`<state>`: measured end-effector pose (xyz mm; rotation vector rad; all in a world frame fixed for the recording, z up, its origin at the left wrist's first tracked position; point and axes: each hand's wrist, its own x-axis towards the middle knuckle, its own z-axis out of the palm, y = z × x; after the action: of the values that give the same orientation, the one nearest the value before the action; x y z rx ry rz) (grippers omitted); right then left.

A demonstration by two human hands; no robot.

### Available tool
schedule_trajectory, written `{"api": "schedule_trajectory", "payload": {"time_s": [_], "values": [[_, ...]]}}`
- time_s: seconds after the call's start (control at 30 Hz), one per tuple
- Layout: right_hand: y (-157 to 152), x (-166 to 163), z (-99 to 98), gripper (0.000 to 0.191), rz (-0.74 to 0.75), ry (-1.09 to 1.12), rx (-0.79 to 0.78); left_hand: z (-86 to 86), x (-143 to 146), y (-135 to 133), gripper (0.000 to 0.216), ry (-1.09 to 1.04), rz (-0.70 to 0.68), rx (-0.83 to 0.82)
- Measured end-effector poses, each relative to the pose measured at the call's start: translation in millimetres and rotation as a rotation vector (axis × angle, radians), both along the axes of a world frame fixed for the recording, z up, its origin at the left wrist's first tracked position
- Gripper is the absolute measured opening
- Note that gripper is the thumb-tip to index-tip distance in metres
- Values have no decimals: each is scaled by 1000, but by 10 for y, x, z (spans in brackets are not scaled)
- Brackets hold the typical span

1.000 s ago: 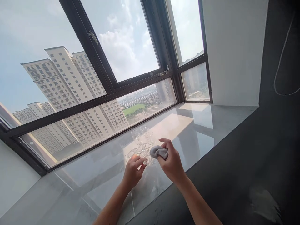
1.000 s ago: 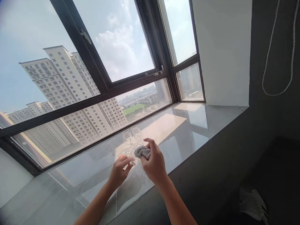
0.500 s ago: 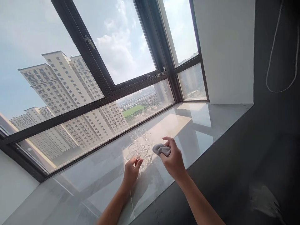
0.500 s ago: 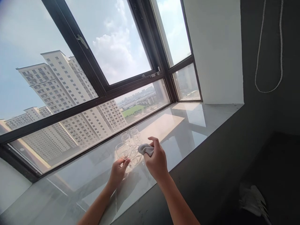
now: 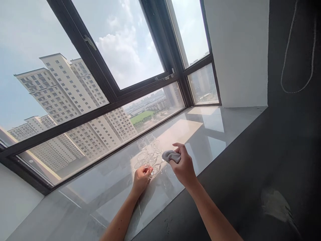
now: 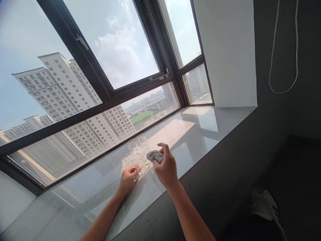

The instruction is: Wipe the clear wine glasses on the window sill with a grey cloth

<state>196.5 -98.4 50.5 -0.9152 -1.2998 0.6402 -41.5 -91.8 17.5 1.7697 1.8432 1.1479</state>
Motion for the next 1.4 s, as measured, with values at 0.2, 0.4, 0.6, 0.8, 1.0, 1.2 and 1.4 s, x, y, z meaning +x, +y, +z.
{"api": "schedule_trajectory", "payload": {"time_s": [0.2,0.4,0.6,0.8,1.0,1.2,1.4], "values": [[0,-36,18,45,5,22,6,-45,21,34,30,71,16,-23],[-12,-45,27,46,2,17,9,9,31,-8,28,103,-10,54],[17,7,22,45,-30,37,12,-12,-17,-35,22,316,-112,136],[105,57,-62,46,-46,22,-30,-38,-53,-11,18,422,-88,257],[328,89,-388,46,-140,-93,-138,118,-23,-88,27,392,28,271],[397,86,-515,46,-174,-174,-151,191,5,-161,21,271,103,635],[412,81,-531,45,-160,-159,-143,210,-33,-160,38,185,154,812]]}}
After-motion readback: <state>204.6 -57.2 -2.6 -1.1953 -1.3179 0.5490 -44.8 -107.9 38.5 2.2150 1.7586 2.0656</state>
